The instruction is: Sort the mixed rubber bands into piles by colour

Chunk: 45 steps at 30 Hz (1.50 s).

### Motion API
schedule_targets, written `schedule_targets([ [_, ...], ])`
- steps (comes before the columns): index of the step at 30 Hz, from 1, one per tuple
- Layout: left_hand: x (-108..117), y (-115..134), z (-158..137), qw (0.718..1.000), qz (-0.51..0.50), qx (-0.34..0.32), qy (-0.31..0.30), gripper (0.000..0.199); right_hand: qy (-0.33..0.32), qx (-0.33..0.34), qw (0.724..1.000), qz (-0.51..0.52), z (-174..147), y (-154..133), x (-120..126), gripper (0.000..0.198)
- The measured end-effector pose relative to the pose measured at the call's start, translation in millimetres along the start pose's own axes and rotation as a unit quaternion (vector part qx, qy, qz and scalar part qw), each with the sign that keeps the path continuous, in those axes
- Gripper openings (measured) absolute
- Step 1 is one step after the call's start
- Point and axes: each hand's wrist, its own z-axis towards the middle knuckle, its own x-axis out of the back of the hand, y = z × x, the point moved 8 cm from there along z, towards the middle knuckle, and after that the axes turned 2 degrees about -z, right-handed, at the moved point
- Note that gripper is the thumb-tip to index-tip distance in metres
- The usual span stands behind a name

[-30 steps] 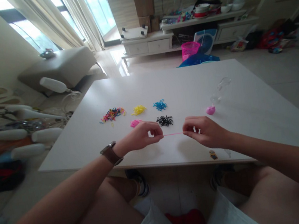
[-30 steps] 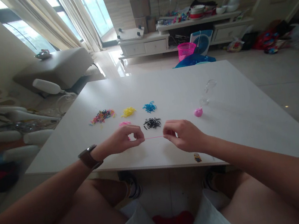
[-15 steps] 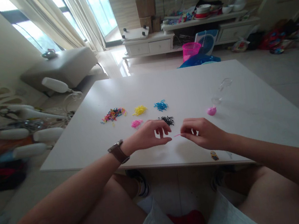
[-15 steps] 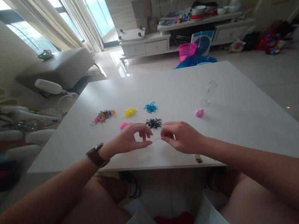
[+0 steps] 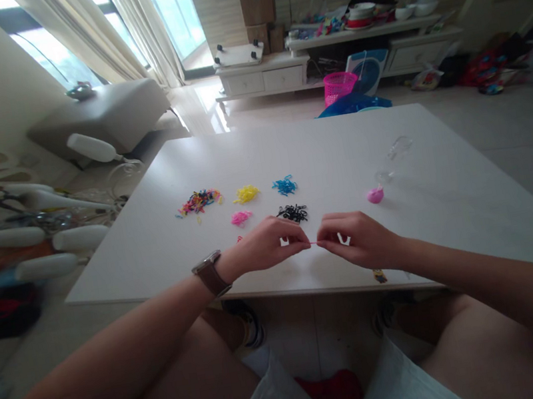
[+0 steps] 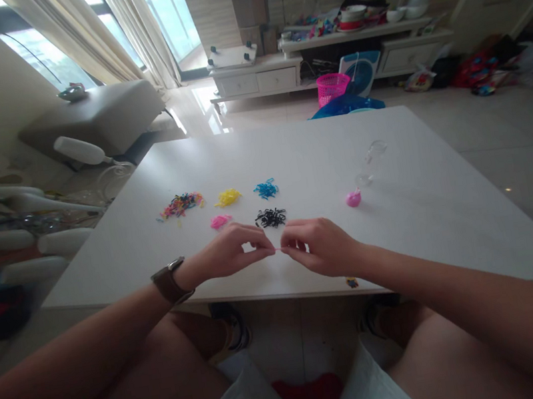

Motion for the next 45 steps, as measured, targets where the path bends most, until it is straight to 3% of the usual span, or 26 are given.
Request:
schedule_targets([
  [7,22.0,-4.6,-2.2,0.999,0.011,0.0,0.034,0.016,0.027,-0.007,1.0,-0.006,0.5,5.6,18.5,0.01],
  [17,24.0,-14.2,-4.9,0.998,0.012,0.022,0.049,0.016,0.049,-0.037,0.998,-0.007,0.5,20.0,23.8,0.011],
  [27,12.0,1.1,-0.3,0.999,0.033,-0.016,0.025,0.013,0.016,0.007,1.0,-0.02,7.3,3.0,-2.5,0.012],
  [35,18.9,-7.6,-0.4,0.999,0.021,0.009,0.036,0.013,0.036,0.022,0.997,-0.057,10.5,-1.7,7.0,0.011],
  [41,52.1,-37.6,-6.7,0.996,0.029,0.065,0.047,0.018,0.061,-0.018,0.996,-0.055,15.4,9.1,13.0,0.012],
  [45,107.2,-88.3,-31.8,0.972,0.072,0.156,0.158,0.024,0.069,-0.039,0.996,-0.045,14.3,18.2,16.1,0.014],
])
